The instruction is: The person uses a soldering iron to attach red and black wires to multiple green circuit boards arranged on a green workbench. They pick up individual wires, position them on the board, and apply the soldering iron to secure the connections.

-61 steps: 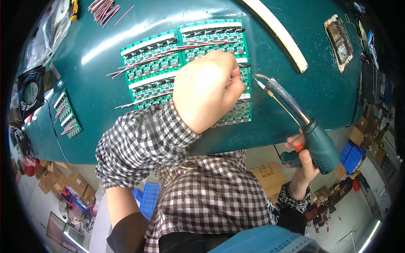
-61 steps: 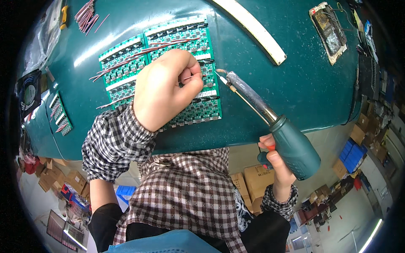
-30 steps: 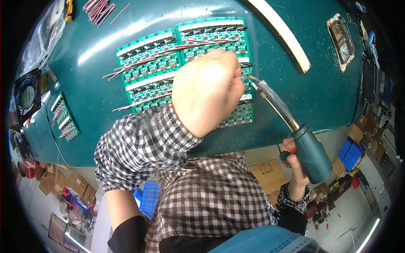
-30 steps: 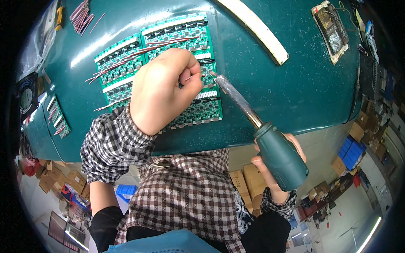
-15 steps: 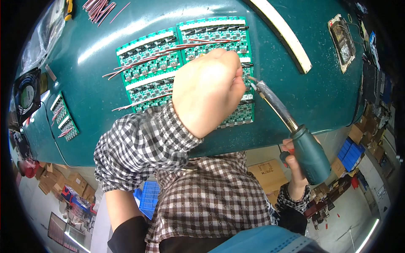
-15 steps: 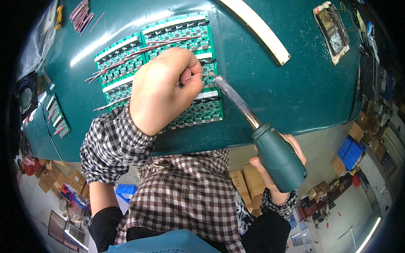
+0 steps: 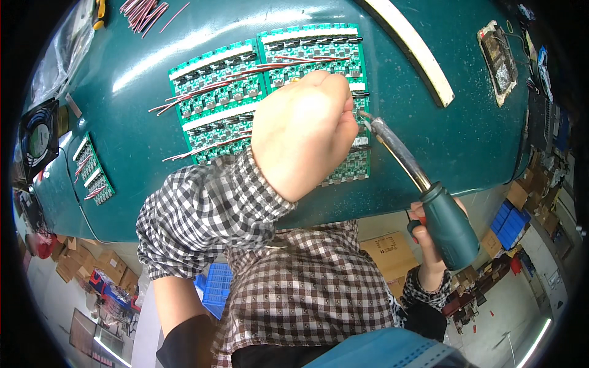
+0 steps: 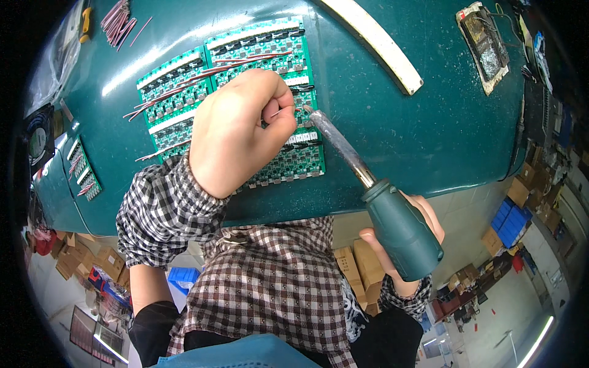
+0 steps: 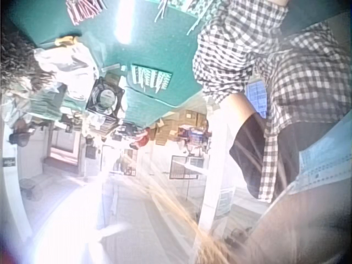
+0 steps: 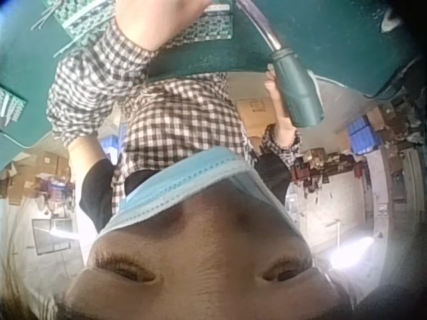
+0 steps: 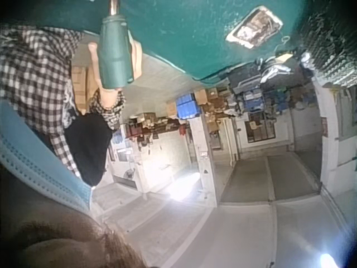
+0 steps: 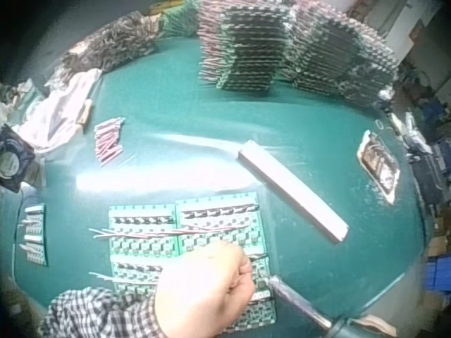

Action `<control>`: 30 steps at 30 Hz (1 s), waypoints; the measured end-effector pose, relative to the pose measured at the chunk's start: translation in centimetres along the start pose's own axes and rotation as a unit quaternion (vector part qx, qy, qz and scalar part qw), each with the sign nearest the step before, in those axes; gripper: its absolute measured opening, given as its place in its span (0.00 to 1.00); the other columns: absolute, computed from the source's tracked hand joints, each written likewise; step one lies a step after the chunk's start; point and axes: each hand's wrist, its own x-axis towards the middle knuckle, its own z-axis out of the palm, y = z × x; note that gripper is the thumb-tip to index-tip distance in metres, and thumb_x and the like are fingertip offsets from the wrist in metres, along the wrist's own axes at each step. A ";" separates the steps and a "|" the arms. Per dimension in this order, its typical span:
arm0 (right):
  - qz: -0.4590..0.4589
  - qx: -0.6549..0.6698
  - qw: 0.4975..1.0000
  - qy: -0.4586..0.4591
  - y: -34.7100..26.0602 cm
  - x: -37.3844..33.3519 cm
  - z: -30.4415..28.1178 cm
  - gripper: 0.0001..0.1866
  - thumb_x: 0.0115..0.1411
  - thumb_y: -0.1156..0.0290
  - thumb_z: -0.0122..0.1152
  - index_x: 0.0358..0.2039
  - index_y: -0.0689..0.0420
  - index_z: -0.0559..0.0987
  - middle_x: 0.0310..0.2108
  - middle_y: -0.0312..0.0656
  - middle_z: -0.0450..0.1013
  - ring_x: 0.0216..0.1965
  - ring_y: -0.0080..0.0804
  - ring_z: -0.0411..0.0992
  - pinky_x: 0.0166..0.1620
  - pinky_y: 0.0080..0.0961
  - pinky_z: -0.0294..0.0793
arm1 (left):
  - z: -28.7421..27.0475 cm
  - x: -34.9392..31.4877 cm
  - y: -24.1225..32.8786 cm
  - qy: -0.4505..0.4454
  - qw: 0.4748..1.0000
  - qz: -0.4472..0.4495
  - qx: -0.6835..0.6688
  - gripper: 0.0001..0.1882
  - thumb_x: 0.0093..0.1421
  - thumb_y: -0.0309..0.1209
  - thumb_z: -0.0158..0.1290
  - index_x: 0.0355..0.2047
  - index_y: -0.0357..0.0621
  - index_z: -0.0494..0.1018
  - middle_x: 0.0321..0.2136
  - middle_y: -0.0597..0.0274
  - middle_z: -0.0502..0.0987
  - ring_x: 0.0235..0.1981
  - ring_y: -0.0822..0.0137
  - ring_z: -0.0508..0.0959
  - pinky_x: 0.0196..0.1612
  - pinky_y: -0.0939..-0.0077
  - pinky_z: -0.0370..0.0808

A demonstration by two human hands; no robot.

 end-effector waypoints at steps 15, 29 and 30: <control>0.004 -0.018 1.000 0.004 -0.4 -0.1 -0.3 0.32 0.50 0.50 0.79 0.45 0.63 0.82 0.37 0.46 0.79 0.37 0.42 0.77 0.43 0.35 0.77 | 0.0 0.0 0.2 -0.004 1.000 -0.006 0.006 0.07 0.50 0.20 0.58 0.27 0.42 0.72 0.22 0.59 0.72 0.23 0.59 0.75 0.27 0.67 0.73; 0.002 0.025 1.000 0.019 -0.1 0.0 0.1 0.27 0.51 0.50 0.79 0.38 0.60 0.83 0.32 0.40 0.78 0.35 0.37 0.77 0.40 0.32 0.76 | -0.1 0.0 0.2 -0.007 1.000 -0.003 0.004 0.07 0.50 0.20 0.58 0.27 0.42 0.72 0.22 0.60 0.72 0.23 0.60 0.76 0.27 0.68 0.74; 0.001 0.029 0.999 0.019 -0.1 0.0 0.1 0.26 0.51 0.50 0.79 0.37 0.60 0.83 0.31 0.39 0.78 0.34 0.36 0.77 0.40 0.31 0.75 | -0.1 -0.1 0.2 -0.009 1.000 -0.003 0.005 0.07 0.50 0.20 0.59 0.27 0.42 0.72 0.23 0.60 0.73 0.23 0.60 0.76 0.27 0.68 0.74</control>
